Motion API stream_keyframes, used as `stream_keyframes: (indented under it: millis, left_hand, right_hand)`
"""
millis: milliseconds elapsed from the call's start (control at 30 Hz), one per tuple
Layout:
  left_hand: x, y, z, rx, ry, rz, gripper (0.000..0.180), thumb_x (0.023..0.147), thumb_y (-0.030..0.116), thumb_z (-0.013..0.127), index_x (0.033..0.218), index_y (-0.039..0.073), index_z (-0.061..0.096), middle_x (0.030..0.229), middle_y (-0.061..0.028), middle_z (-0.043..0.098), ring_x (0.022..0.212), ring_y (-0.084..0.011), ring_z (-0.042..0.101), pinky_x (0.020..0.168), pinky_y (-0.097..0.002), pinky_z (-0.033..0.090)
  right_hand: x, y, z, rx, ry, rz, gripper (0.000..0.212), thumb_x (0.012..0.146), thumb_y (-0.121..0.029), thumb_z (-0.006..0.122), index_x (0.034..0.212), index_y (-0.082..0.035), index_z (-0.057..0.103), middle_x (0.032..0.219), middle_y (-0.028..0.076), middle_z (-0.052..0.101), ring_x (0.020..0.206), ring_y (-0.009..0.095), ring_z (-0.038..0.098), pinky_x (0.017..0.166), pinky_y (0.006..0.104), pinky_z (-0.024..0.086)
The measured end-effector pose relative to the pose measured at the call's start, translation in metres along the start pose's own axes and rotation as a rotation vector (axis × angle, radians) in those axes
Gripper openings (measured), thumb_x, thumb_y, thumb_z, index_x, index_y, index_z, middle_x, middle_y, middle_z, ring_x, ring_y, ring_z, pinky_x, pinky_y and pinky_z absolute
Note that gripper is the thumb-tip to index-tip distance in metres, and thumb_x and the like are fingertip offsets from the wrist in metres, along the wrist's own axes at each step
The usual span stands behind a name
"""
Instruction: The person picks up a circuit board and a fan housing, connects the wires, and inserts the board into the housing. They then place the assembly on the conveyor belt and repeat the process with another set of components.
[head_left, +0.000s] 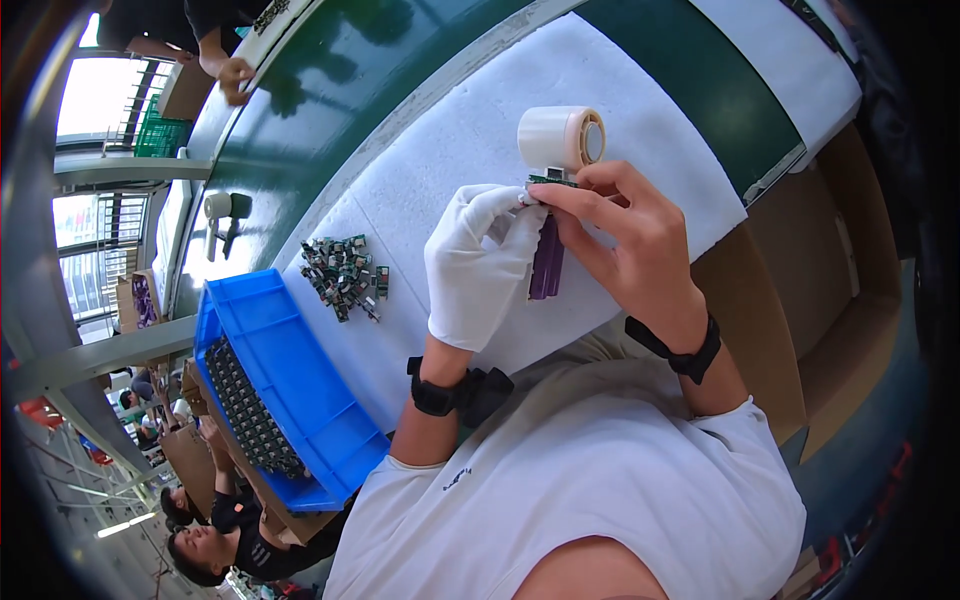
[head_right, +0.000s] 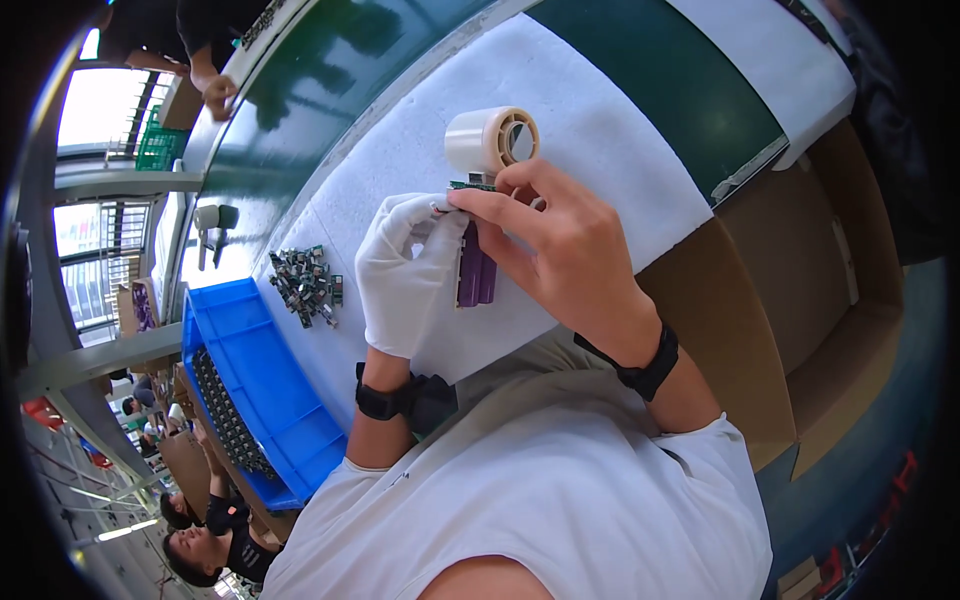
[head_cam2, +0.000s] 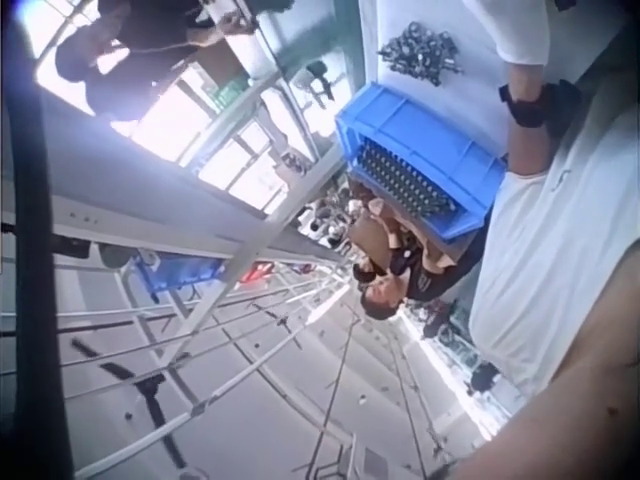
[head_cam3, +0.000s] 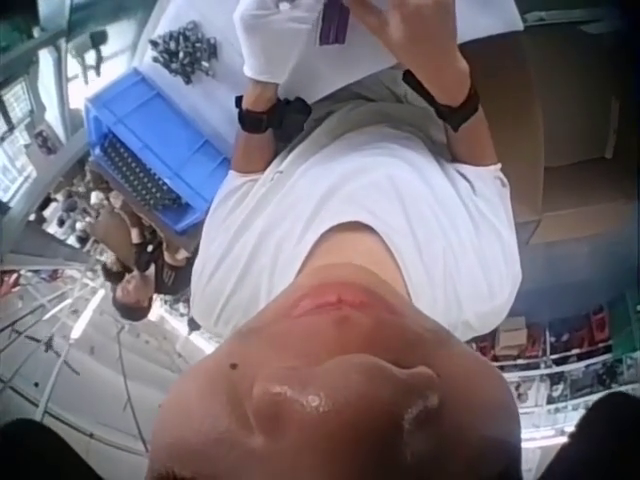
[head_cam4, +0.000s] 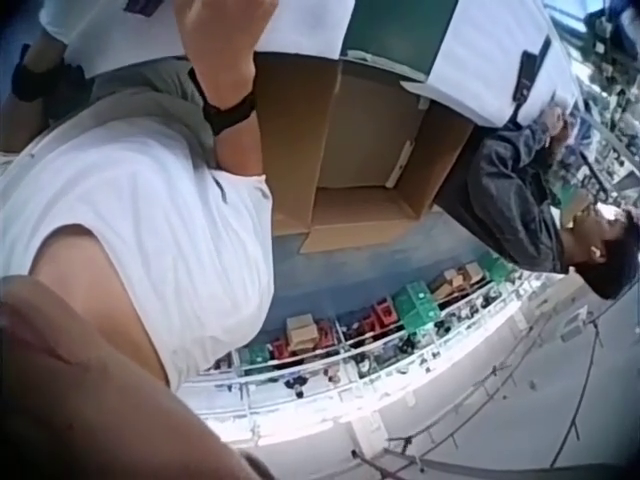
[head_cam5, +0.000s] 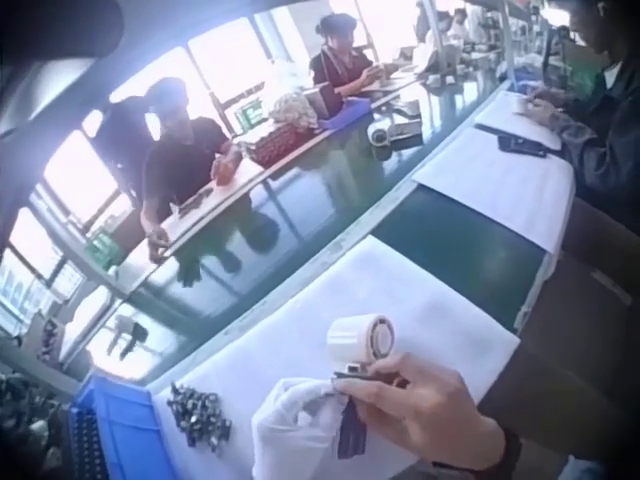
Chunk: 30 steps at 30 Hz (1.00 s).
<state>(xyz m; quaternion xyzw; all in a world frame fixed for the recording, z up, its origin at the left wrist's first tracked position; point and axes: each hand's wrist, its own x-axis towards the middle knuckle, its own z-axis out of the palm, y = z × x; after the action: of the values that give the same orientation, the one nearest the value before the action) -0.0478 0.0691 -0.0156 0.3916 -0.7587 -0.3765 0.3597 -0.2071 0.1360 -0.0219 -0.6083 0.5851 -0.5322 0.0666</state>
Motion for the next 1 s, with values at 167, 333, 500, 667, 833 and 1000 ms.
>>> stream_keyframes:
  millis: [167,333,500,667,833,1000]
  left_hand:
    - [0.0,-0.004,-0.002,-0.105,-0.074,-0.054,0.016,0.088,-0.003,0.07,0.104,0.001,0.069,0.099,-0.0028,0.063,0.087,-0.0084,0.061,0.078,-0.0238,0.051]
    - [-0.005,-0.006,-0.004,-0.23,-0.103,-0.137,0.015,0.089,-0.002,0.069,0.104,0.0,0.068,0.1,-0.0027,0.062,0.091,-0.0089,0.061,0.079,-0.0239,0.051]
    - [-0.003,-0.011,-0.006,-0.246,-0.09,-0.126,0.016,0.089,-0.002,0.07,0.105,0.0,0.07,0.1,-0.0039,0.063,0.09,-0.0093,0.061,0.078,-0.0239,0.051]
    - [0.0,0.0,-0.003,-0.174,-0.116,-0.051,0.021,0.087,0.001,0.073,0.108,0.002,0.073,0.1,-0.0037,0.064,0.088,-0.0083,0.06,0.076,-0.0231,0.05]
    - [0.009,0.007,0.0,-0.215,-0.144,-0.139,0.021,0.085,0.004,0.076,0.107,0.004,0.075,0.098,-0.0019,0.064,0.085,-0.0073,0.06,0.074,-0.0221,0.049]
    - [0.024,0.011,0.004,-0.178,-0.21,-0.105,0.019,0.083,0.005,0.077,0.102,0.006,0.077,0.093,-0.0027,0.066,0.078,-0.0084,0.062,0.07,-0.0235,0.051]
  right_hand:
    - [0.006,0.002,-0.013,-0.159,-0.074,-0.171,0.035,0.076,-0.003,0.077,0.108,-0.017,0.076,0.083,0.003,0.06,0.068,0.019,0.062,0.061,0.0308,0.054]
    - [0.011,-0.001,-0.021,-0.191,-0.109,-0.253,0.035,0.075,-0.005,0.078,0.107,-0.019,0.076,0.084,0.001,0.061,0.066,0.017,0.061,0.058,0.0307,0.052]
    - [0.015,0.001,-0.019,-0.215,-0.145,-0.323,0.029,0.075,-0.006,0.078,0.102,-0.016,0.074,0.083,0.0,0.06,0.067,0.015,0.062,0.056,0.0304,0.052]
    - [0.012,0.008,-0.013,-0.082,-0.07,-0.196,0.022,0.077,-0.004,0.079,0.098,-0.012,0.074,0.08,0.002,0.063,0.067,0.016,0.063,0.057,0.0292,0.052]
    - [0.01,0.002,-0.012,0.122,-0.055,0.07,0.017,0.08,-0.001,0.078,0.096,-0.006,0.075,0.084,0.006,0.067,0.07,0.016,0.066,0.058,0.0274,0.052]
    - [0.007,0.003,-0.017,0.18,0.006,0.177,0.015,0.083,-0.005,0.077,0.098,-0.008,0.076,0.087,0.008,0.07,0.069,0.017,0.067,0.059,0.027,0.053]
